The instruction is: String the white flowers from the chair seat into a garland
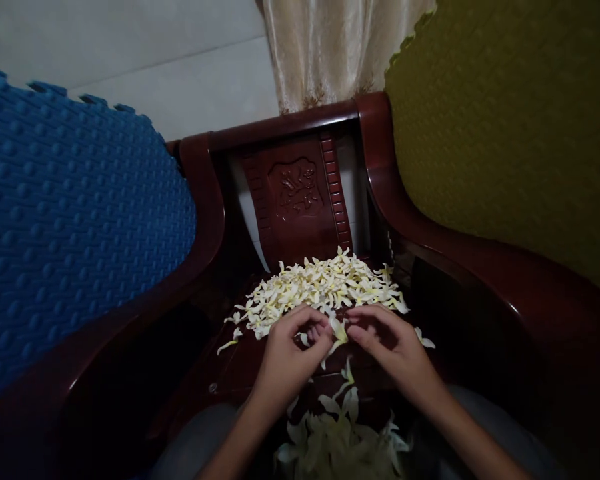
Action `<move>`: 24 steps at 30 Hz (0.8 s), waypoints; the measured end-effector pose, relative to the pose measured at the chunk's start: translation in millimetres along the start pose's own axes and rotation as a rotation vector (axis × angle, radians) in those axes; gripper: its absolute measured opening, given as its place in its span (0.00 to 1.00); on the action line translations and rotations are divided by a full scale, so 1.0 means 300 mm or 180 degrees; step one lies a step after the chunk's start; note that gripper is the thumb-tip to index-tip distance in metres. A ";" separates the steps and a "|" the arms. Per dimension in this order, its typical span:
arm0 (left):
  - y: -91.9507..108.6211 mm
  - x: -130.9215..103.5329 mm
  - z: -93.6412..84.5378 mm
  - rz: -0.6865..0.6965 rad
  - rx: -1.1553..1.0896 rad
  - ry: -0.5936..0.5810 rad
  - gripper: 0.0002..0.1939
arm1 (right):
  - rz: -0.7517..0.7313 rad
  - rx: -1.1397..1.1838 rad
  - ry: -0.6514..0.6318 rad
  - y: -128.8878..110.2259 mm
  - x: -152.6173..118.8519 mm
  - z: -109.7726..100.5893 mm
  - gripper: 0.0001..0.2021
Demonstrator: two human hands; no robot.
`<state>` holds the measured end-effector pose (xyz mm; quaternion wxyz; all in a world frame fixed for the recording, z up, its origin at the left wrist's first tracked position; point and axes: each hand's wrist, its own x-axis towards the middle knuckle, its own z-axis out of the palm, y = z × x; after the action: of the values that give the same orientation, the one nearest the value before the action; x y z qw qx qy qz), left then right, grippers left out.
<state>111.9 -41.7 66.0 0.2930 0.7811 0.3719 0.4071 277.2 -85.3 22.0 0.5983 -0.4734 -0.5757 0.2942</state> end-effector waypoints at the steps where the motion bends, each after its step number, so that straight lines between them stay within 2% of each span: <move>1: 0.000 -0.002 0.007 0.0026 -0.0017 -0.0137 0.05 | -0.0065 0.0034 0.0022 -0.004 0.000 0.001 0.14; 4: 0.001 -0.005 0.015 0.0044 -0.0144 -0.0482 0.06 | -0.0152 0.0103 -0.0070 -0.007 -0.006 0.001 0.12; 7: 0.006 -0.009 0.012 -0.0033 -0.0269 -0.0616 0.07 | -0.0239 -0.0022 -0.0022 0.000 -0.010 -0.007 0.09; 12: 0.026 -0.003 0.009 -0.0025 -0.0373 -0.0928 0.06 | -0.0517 -0.0461 0.0406 0.018 -0.010 -0.013 0.06; 15: 0.029 0.006 0.006 -0.0085 -0.0527 -0.1112 0.07 | -0.0737 -0.0595 0.0583 0.020 -0.015 -0.005 0.08; 20: 0.016 0.017 0.000 -0.0512 -0.1231 -0.1227 0.09 | -0.1190 -0.0796 0.0540 0.021 -0.015 0.001 0.11; 24: 0.006 0.023 -0.002 -0.0610 -0.1518 -0.1345 0.10 | -0.1482 -0.1030 0.0600 0.023 -0.011 -0.003 0.13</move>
<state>114.7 -36.8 70.6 0.5753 0.7191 0.2689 0.2823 278.9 -85.9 14.5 0.6173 -0.4430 -0.6501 0.0082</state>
